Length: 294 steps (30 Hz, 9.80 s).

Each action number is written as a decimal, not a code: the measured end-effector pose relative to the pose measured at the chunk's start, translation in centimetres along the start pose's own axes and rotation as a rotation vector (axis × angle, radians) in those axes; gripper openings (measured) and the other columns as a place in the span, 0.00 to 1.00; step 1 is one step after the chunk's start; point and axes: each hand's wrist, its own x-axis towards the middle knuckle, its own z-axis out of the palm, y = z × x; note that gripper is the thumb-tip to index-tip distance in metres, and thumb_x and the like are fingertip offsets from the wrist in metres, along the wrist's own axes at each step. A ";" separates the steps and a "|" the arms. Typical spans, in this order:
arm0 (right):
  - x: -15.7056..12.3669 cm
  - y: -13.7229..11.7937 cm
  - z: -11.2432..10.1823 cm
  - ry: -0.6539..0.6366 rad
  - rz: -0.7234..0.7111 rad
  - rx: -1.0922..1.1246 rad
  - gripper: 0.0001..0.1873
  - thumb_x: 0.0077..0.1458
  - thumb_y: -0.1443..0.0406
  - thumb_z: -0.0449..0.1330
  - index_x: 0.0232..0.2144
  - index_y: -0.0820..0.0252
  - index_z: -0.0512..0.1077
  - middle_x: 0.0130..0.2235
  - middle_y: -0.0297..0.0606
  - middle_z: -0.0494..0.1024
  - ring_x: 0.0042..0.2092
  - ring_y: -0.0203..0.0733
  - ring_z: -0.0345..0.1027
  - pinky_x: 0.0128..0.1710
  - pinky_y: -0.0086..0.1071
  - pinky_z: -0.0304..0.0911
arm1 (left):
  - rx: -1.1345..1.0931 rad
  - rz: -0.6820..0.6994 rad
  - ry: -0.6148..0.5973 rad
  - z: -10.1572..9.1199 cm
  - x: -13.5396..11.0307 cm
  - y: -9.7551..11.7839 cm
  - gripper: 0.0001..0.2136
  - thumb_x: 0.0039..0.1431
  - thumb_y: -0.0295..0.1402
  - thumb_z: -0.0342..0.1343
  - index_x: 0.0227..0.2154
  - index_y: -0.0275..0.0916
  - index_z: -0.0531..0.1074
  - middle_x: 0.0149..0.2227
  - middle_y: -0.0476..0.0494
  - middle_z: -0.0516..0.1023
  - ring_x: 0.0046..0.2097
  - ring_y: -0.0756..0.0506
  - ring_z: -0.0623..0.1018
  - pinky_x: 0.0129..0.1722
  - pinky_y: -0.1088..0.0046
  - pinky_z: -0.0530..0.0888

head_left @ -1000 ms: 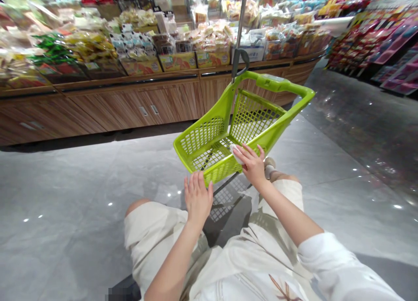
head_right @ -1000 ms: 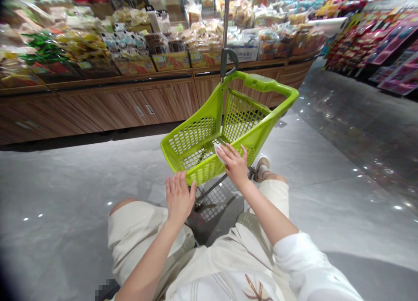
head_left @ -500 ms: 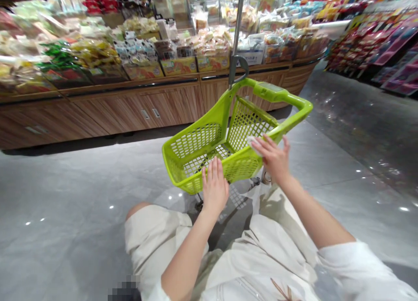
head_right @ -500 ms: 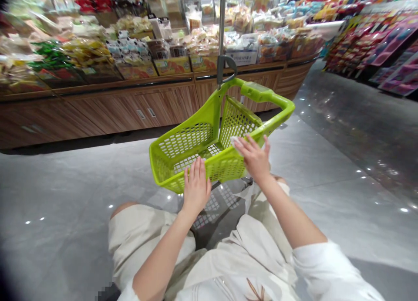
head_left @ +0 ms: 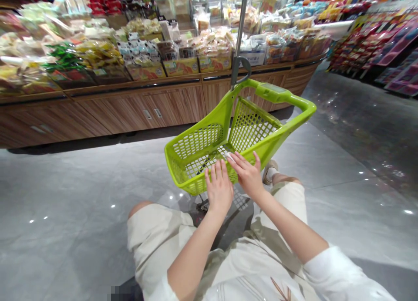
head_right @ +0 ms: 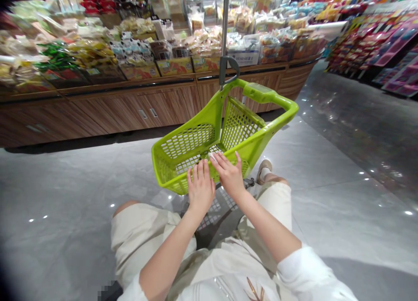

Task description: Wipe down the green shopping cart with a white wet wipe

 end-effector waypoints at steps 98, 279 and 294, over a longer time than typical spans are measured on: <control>0.4 3.6 0.6 -0.041 -0.069 -0.011 0.33 0.54 0.78 0.48 0.59 0.50 0.68 0.60 0.37 0.72 0.63 0.41 0.64 0.68 0.48 0.39 | -0.063 0.086 -0.011 2.2 1.1 1.6 0.38 0.58 0.26 0.50 0.69 0.23 0.43 0.73 0.32 0.41 0.73 0.41 0.41 0.71 0.61 0.49; 1.7 1.0 -0.9 -0.095 0.071 0.051 0.35 0.51 0.79 0.48 0.58 0.47 0.68 0.61 0.35 0.71 0.63 0.44 0.64 0.68 0.60 0.27 | -0.042 0.153 0.047 3.4 0.6 -4.0 0.40 0.59 0.30 0.52 0.70 0.27 0.37 0.73 0.34 0.38 0.73 0.40 0.39 0.71 0.58 0.51; 2.1 0.5 -0.4 -0.024 0.217 0.036 0.35 0.49 0.78 0.49 0.58 0.50 0.69 0.61 0.36 0.72 0.64 0.45 0.62 0.68 0.59 0.29 | -0.103 0.131 0.070 3.6 0.7 -3.5 0.40 0.61 0.31 0.51 0.70 0.27 0.36 0.73 0.32 0.40 0.73 0.39 0.39 0.71 0.56 0.50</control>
